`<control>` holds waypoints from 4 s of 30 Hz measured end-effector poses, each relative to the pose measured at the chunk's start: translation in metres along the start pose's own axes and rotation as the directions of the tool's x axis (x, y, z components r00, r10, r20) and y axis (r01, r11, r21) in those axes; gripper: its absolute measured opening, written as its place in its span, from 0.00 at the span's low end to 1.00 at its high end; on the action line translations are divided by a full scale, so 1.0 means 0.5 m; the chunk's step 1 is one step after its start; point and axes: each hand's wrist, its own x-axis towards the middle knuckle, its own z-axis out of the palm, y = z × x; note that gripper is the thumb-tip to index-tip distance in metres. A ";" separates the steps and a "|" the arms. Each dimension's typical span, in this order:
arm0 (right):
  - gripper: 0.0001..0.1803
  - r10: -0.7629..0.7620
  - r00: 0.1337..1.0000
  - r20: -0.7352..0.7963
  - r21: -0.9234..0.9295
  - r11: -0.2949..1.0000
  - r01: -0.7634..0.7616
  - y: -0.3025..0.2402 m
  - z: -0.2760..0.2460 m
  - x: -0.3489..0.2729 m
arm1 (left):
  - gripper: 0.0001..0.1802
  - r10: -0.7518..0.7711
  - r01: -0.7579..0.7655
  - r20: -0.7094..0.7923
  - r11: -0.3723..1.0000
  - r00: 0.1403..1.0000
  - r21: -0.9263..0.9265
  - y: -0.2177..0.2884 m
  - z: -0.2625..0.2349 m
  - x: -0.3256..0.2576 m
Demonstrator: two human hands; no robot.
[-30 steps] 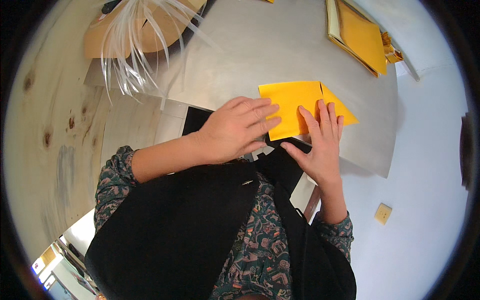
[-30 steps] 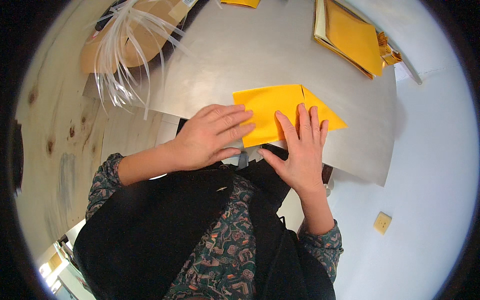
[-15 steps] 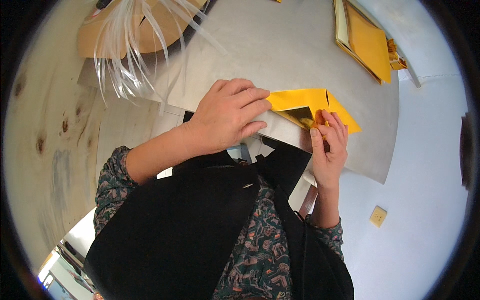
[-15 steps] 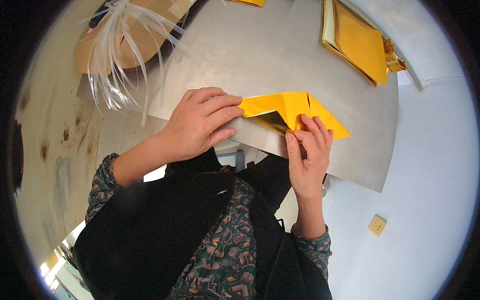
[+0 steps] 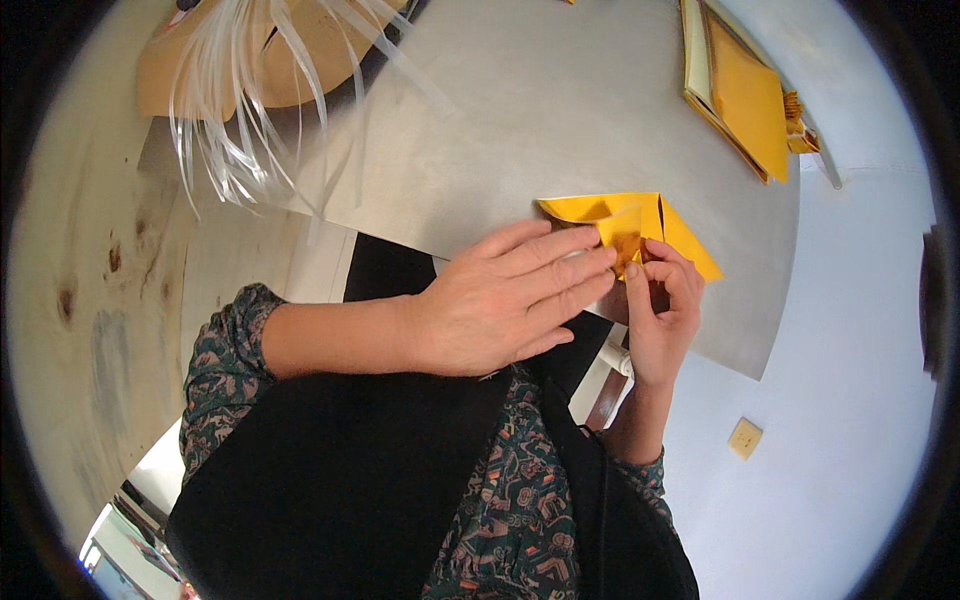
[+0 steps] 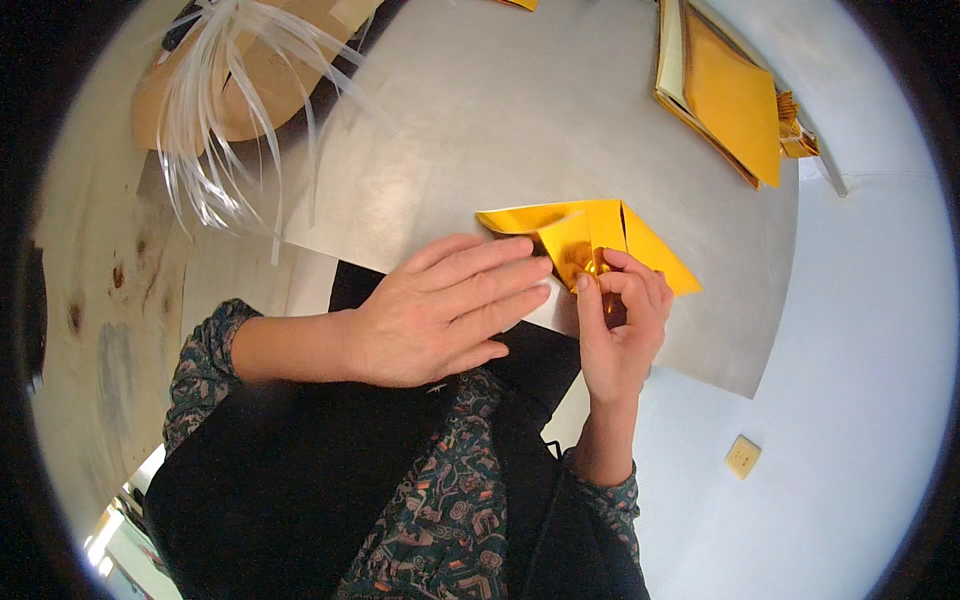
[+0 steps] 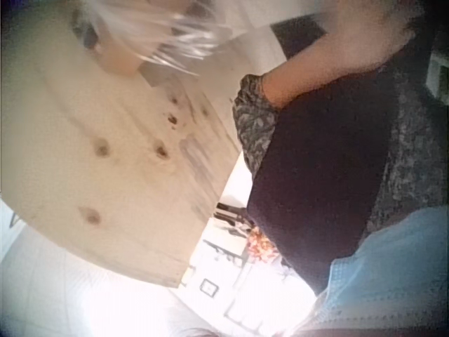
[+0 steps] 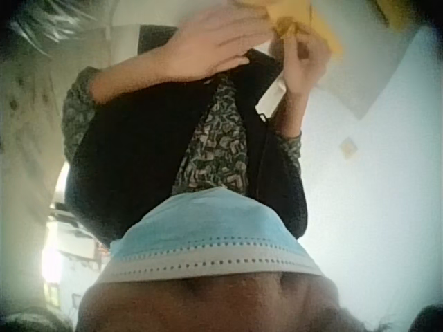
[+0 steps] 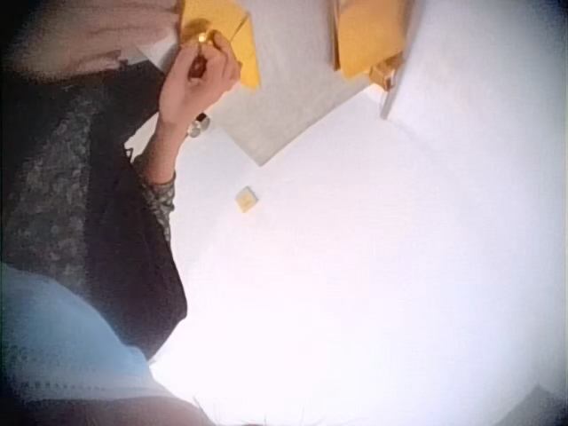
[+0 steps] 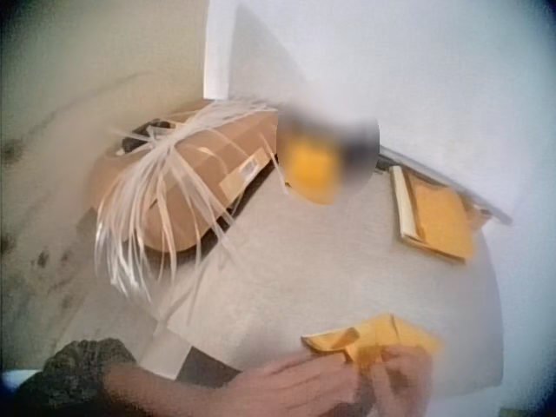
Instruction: The person folds a yellow sheet of paper by hand into a small origami shape on a table. They repeatedly crease and adjust the paper, then place the finished piece among other completed yellow shapes.
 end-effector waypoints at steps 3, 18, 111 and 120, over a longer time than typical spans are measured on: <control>0.07 -0.003 1.000 0.005 -0.015 1.000 0.003 -0.001 0.000 0.000 | 0.38 -0.043 0.037 0.066 0.995 0.997 0.090 -0.005 0.010 0.005; 0.06 0.129 0.991 -0.029 0.072 0.989 -0.126 -0.009 0.010 0.004 | 0.46 -0.120 0.087 0.181 0.980 0.976 0.180 -0.011 0.017 0.000; 0.30 -0.009 0.999 0.038 -0.099 0.995 0.013 0.038 -0.043 -0.024 | 0.39 -0.179 0.077 0.185 0.888 0.966 0.453 -0.011 -0.016 0.025; 0.30 -0.001 0.999 0.038 -0.095 0.995 0.005 0.030 -0.049 -0.021 | 0.37 -0.177 0.071 0.134 0.821 0.975 0.567 -0.028 -0.049 -0.003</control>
